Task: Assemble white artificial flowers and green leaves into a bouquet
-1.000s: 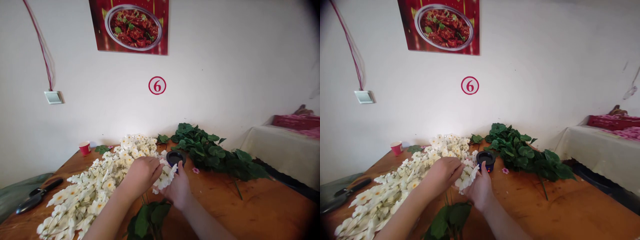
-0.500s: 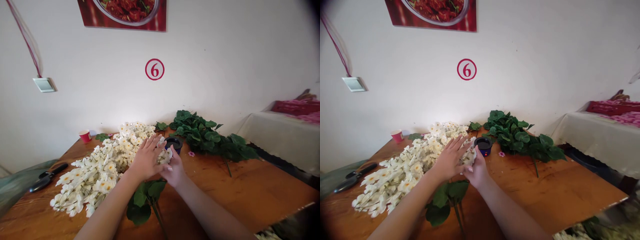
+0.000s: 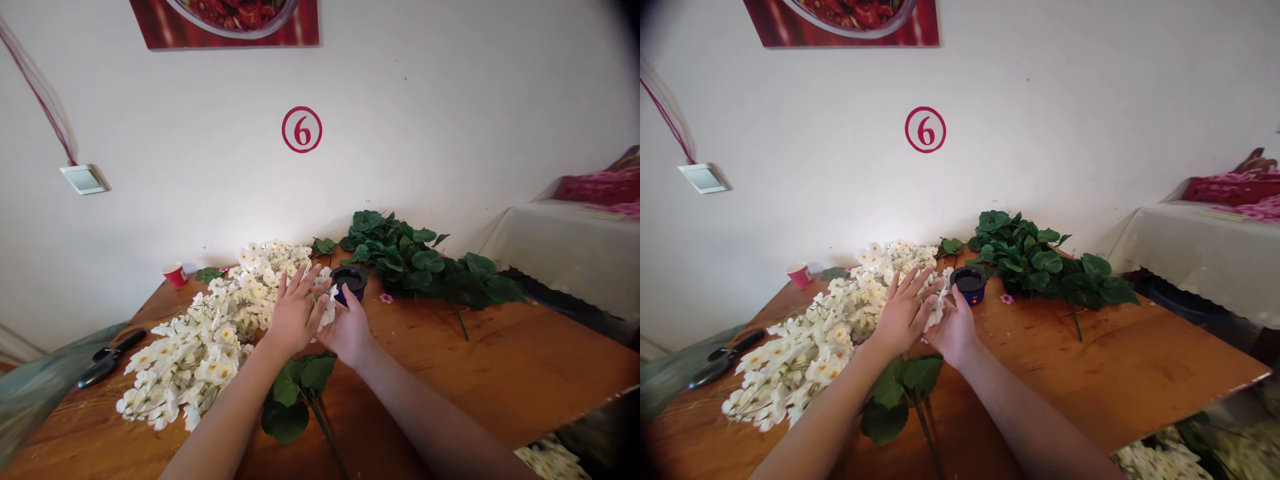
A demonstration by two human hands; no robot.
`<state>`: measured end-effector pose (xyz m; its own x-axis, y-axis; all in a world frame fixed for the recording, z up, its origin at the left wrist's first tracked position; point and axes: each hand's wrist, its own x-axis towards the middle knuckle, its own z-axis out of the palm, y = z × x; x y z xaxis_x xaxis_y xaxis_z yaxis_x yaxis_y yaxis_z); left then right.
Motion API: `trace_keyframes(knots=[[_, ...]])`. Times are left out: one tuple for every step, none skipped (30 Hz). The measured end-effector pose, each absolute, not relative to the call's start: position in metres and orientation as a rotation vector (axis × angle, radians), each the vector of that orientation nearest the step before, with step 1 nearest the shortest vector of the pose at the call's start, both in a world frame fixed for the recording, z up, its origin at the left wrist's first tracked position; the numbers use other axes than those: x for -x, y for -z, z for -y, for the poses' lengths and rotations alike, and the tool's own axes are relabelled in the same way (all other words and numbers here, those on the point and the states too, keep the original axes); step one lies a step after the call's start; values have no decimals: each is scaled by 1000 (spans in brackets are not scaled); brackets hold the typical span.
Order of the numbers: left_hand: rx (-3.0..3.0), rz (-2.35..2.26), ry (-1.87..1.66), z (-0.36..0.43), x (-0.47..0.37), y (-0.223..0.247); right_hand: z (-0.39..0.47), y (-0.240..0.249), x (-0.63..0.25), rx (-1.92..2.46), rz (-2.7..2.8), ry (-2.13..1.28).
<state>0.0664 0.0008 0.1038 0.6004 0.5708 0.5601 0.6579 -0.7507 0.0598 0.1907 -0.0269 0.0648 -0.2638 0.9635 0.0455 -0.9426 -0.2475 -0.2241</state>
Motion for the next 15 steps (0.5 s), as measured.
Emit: trace_keyframes(knots=[[2702, 1041, 894, -1, -67, -104, 26, -64, -190, 123, 243, -1813], [2732, 1047, 937, -1, -68, -104, 25, -62, -189, 134, 245, -1801], [2757, 1049, 980, -2, -69, -103, 23, -60, -188, 147, 243, -1790], [2781, 1043, 1013, -3, -70, -103, 21, -57, -186, 161, 238, -1774], [2805, 1030, 1034, -3, -71, -101, 19, -54, -184, 179, 228, -1748], [2829, 1012, 1043, -4, -72, -100, 18, -51, -182, 205, 213, -1715], [2849, 995, 1048, -6, -73, -97, 17, -48, -180, 241, 194, -1675], [2865, 982, 1058, -7, -75, -95, 16, -46, -177, 287, 171, -1635], [2877, 973, 1074, -8, -76, -92, 15, -44, -175, 338, 152, -1604], [2886, 974, 1101, -9, -77, -88, 15, -42, -173, 387, 142, -1583], [2894, 985, 1141, -9, -79, -85, 15, -42, -171, 427, 144, -1563], [2905, 1006, 1187, -10, -81, -82, 15, -41, -171, 452, 159, -1539], [2921, 1037, 1238, -10, -82, -80, 15, -41, -170, 464, 184, -1510], [2940, 1079, 1294, -9, -84, -77, 15, -40, -170, 468, 215, -1481], [2956, 1130, 1357, -9, -86, -76, 15, -40, -171, 471, 250, -1459]])
